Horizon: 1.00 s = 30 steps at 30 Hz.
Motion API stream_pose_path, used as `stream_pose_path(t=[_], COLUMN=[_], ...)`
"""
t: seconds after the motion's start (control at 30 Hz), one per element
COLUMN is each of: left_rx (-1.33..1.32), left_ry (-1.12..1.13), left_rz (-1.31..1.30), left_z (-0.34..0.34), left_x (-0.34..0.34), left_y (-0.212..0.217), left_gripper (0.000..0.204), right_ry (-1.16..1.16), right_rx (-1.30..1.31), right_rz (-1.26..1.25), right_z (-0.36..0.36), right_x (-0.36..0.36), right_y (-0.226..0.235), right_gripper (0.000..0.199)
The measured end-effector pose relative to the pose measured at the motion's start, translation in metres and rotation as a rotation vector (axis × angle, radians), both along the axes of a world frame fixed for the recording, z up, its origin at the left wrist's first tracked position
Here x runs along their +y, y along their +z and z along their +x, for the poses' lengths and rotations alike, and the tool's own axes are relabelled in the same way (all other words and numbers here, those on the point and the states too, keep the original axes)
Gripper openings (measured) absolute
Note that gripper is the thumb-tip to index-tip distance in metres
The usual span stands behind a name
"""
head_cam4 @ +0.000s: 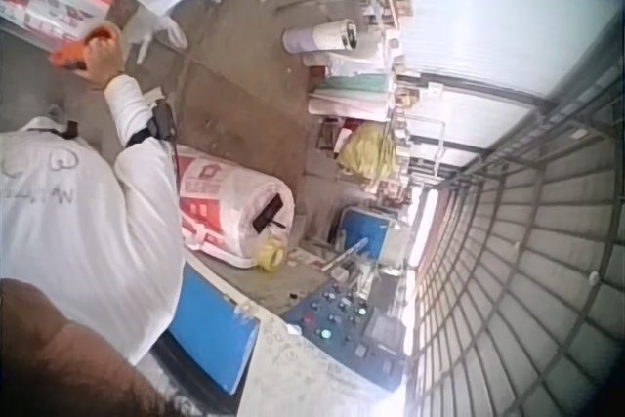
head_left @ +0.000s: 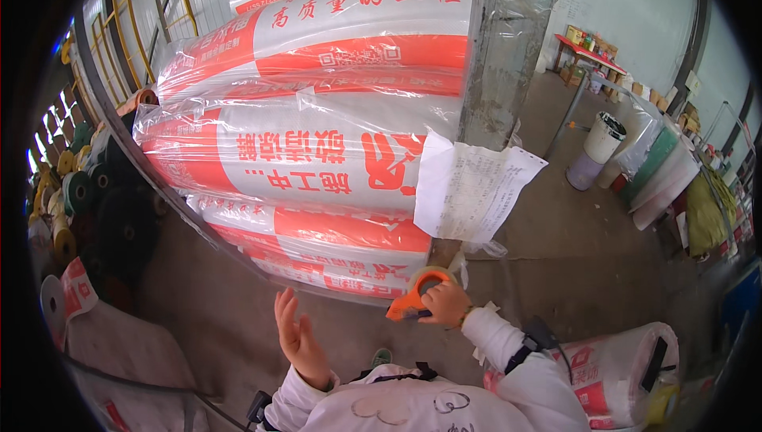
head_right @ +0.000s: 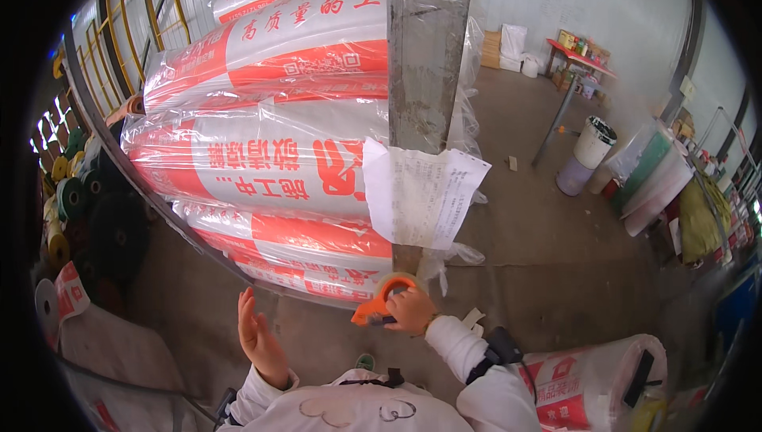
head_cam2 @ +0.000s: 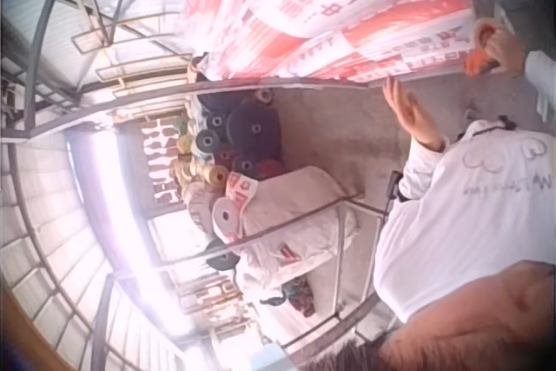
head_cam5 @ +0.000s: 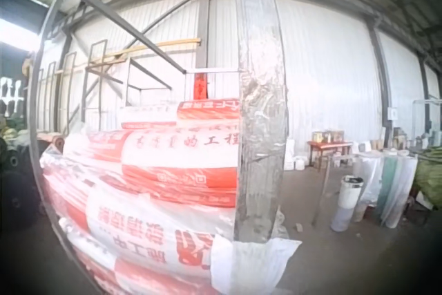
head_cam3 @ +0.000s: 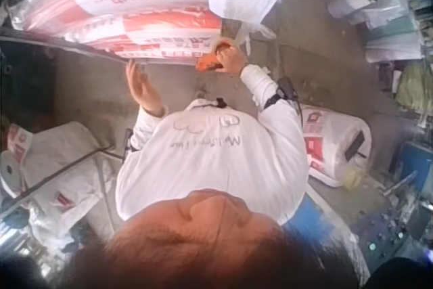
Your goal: Apply labels and tape to rolls of manufactured material in a factory setting.
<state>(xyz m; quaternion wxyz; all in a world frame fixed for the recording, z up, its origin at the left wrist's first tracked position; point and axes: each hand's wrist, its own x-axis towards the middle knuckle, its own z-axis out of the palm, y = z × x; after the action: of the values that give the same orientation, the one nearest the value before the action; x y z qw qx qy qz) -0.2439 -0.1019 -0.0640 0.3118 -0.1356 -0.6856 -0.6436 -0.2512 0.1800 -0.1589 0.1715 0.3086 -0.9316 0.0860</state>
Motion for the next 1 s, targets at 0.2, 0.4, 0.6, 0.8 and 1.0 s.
stream_pose_path(t=[0.2, 0.4, 0.6, 0.8, 1.0], left_rx=[0.002, -0.085, 0.175, 0.252, 0.289], left_ry=[0.010, -0.048, 0.008, -0.054, -0.096], left_rz=[0.001, 0.010, -0.142, -0.068, -0.247], left_z=[0.001, 0.011, 0.003, -0.002, -0.006], left_x=[-0.014, 0.004, -0.009, 0.017, 0.036], left_y=[-0.009, 0.003, -0.002, -0.003, 0.012], left_gripper=[0.032, 0.029, 0.032, 0.034, 0.037], right_ry=[-0.072, -0.083, -0.012, -0.160, 0.179], right_rx=[0.018, 0.051, 0.433, 0.813, 0.808], right_rz=[-0.139, -0.001, -0.424, -0.728, -1.470], right_z=[0.026, 0.024, 0.059, 0.019, 0.004], right_x=[-0.010, 0.011, 0.001, 0.011, 0.016], right_y=[0.025, 0.035, 0.154, 0.258, 0.434], right_gripper=[0.043, 0.044, 0.050, 0.055, 0.042])
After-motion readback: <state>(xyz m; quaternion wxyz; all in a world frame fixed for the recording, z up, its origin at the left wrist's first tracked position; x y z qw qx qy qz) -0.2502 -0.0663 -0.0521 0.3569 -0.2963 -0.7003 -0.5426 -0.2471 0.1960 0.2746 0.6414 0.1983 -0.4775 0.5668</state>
